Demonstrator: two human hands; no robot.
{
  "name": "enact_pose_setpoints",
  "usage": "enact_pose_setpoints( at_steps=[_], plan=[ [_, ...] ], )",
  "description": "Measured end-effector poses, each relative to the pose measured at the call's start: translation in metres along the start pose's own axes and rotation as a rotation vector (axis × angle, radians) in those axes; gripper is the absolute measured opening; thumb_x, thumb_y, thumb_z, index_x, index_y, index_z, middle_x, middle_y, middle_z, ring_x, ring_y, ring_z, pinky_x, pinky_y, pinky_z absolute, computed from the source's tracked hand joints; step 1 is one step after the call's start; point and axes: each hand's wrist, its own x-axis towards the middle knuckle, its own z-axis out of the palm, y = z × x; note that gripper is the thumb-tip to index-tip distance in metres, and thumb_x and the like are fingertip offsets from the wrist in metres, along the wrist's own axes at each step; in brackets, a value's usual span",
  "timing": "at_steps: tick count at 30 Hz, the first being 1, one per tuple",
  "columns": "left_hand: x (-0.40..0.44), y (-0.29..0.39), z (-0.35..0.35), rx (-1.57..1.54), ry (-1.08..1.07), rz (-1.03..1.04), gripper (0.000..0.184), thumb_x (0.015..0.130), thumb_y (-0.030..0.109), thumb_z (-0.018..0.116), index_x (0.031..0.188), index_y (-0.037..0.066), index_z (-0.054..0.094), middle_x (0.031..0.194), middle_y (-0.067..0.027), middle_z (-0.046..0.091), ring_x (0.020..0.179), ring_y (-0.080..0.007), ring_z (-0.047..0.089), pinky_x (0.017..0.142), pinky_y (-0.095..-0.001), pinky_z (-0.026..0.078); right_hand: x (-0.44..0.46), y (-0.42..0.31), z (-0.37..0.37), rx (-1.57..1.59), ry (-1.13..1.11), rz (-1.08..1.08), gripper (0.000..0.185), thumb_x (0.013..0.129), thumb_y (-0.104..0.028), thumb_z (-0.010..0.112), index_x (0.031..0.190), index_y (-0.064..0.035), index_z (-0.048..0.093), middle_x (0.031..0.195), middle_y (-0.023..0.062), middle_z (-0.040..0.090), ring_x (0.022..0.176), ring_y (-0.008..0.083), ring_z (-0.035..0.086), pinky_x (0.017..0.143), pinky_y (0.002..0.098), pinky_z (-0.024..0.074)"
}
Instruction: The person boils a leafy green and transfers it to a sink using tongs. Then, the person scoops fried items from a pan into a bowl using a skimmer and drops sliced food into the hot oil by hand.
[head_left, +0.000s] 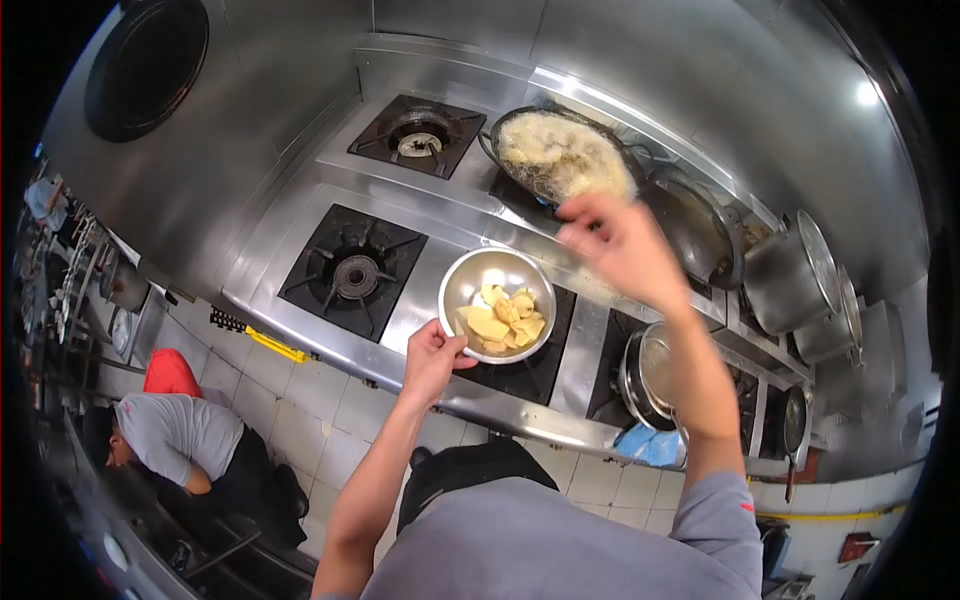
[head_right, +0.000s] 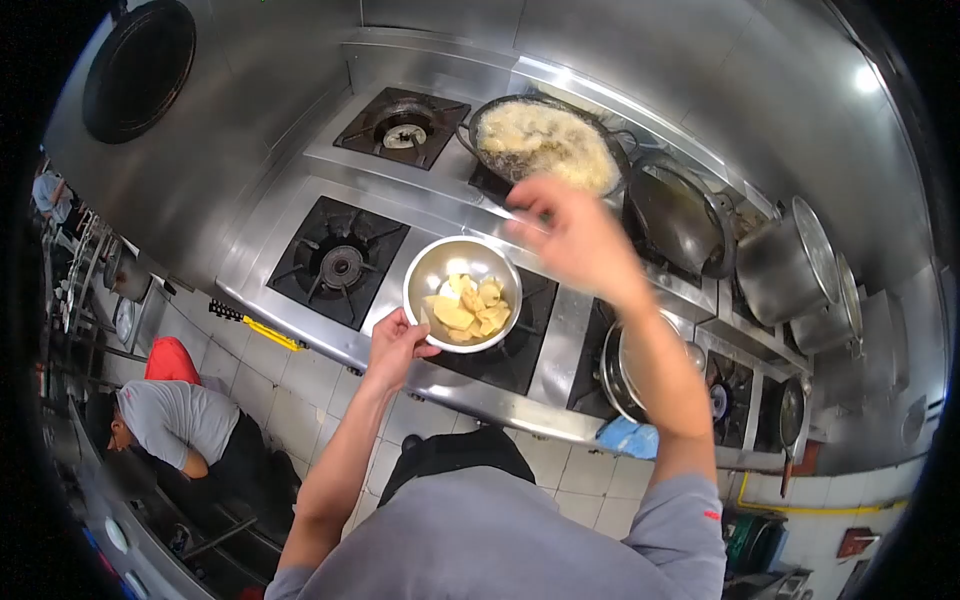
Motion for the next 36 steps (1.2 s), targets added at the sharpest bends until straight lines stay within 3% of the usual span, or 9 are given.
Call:
enact_pose_setpoints(
  at_steps=[3, 6, 13, 20, 24, 27, 30, 34, 36],
  plan=[
    [-0.004, 0.001, -0.006, 0.026, -0.081, 0.015, 0.007, 0.084, -0.001, 0.056, 0.091, -0.002, 0.057, 0.076, -0.0036, 0.058, 0.066, -0.0090, 0.059, 0.061, -0.0241, 0.058, -0.051, 0.033, 0.093, -0.061, -0.069, -0.119, 0.049, 0.080, -0.029, 0.069, 0.120, -0.0047, 0.053, 0.119, 0.0178, 0.053, 0.114, 0.0364, 0.049, 0.097, 0.0422, 0.0408],
    [-0.014, 0.003, -0.007, 0.000, -0.118, 0.009, 0.003, 0.084, -0.001, 0.057, 0.087, -0.002, 0.056, 0.074, -0.0049, 0.058, 0.064, -0.0097, 0.059, 0.059, -0.0245, 0.058, -0.087, 0.027, 0.150, -0.159, -0.035, 0.159, 0.074, 0.076, -0.051, 0.068, 0.127, -0.0020, 0.047, 0.123, 0.0256, 0.050, 0.116, 0.0407, 0.047, 0.097, 0.0461, 0.0410],
    [-0.024, -0.030, -0.021, 0.105, -0.151, -0.035, 0.002, 0.083, -0.003, 0.056, 0.082, -0.003, 0.055, 0.074, -0.0077, 0.059, 0.060, -0.0112, 0.059, 0.054, -0.0224, 0.058, -0.109, 0.017, 0.195, -0.208, -0.090, 0.308, 0.056, 0.072, -0.032, 0.070, 0.123, -0.0149, 0.054, 0.121, 0.0203, 0.053, 0.110, 0.0426, 0.049, 0.091, 0.0477, 0.0448],
    [-0.017, -0.041, -0.025, 0.112, -0.126, -0.040, 0.007, 0.082, -0.003, 0.057, 0.078, 0.000, 0.052, 0.074, -0.0095, 0.060, 0.058, -0.0133, 0.060, 0.054, -0.0243, 0.059, -0.095, 0.048, 0.212, -0.102, 0.055, 0.220, 0.027, 0.071, -0.015, 0.063, 0.097, -0.0120, 0.060, 0.096, 0.0165, 0.057, 0.084, 0.0392, 0.059, 0.075, 0.0456, 0.0489],
    [-0.006, -0.036, -0.017, 0.094, -0.110, -0.022, 0.005, 0.082, -0.001, 0.057, 0.079, 0.000, 0.053, 0.072, -0.0075, 0.059, 0.059, -0.0133, 0.060, 0.053, -0.0251, 0.059, -0.071, 0.058, 0.192, 0.034, 0.029, 0.256, 0.025, 0.069, -0.014, 0.065, 0.093, -0.0103, 0.061, 0.092, 0.0149, 0.057, 0.086, 0.0373, 0.060, 0.074, 0.0443, 0.0489],
    [0.013, -0.031, -0.007, 0.072, -0.102, -0.016, 0.004, 0.082, -0.001, 0.057, 0.081, 0.000, 0.053, 0.075, -0.0084, 0.061, 0.062, -0.0142, 0.063, 0.055, -0.0252, 0.059, -0.047, 0.071, 0.179, 0.145, 0.059, 0.228, 0.025, 0.067, -0.013, 0.068, 0.091, -0.0082, 0.062, 0.089, 0.0125, 0.059, 0.084, 0.0318, 0.062, 0.072, 0.0407, 0.0487],
    [0.029, -0.022, 0.013, 0.033, -0.070, -0.003, 0.005, 0.082, -0.002, 0.056, 0.080, 0.001, 0.053, 0.076, -0.0090, 0.062, 0.063, -0.0149, 0.064, 0.056, -0.0255, 0.059, -0.017, 0.077, 0.156, 0.490, -0.052, 0.358, 0.020, 0.070, -0.007, 0.067, 0.089, -0.0056, 0.062, 0.078, 0.0017, 0.062, 0.068, 0.0110, 0.057, 0.059, 0.0275, 0.0459],
    [0.059, -0.020, 0.033, -0.011, -0.056, 0.002, 0.006, 0.083, -0.002, 0.056, 0.080, 0.001, 0.052, 0.078, -0.0095, 0.061, 0.064, -0.0153, 0.064, 0.056, -0.0259, 0.059, 0.025, 0.101, 0.127, 0.753, -0.079, 0.370, 0.017, 0.074, -0.002, 0.064, 0.091, -0.0056, 0.063, 0.077, -0.0025, 0.061, 0.067, 0.0051, 0.055, 0.055, 0.0216, 0.0443],
    [0.067, -0.014, 0.045, -0.025, -0.019, 0.007, 0.006, 0.083, -0.002, 0.056, 0.080, 0.001, 0.052, 0.078, -0.0095, 0.061, 0.064, -0.0153, 0.064, 0.056, -0.0261, 0.059, 0.051, 0.120, 0.110, 0.773, -0.003, 0.287, 0.014, 0.075, -0.003, 0.063, 0.088, -0.0088, 0.062, 0.069, -0.0023, 0.058, 0.054, 0.0043, 0.050, 0.040, 0.0211, 0.0361]
  ],
)
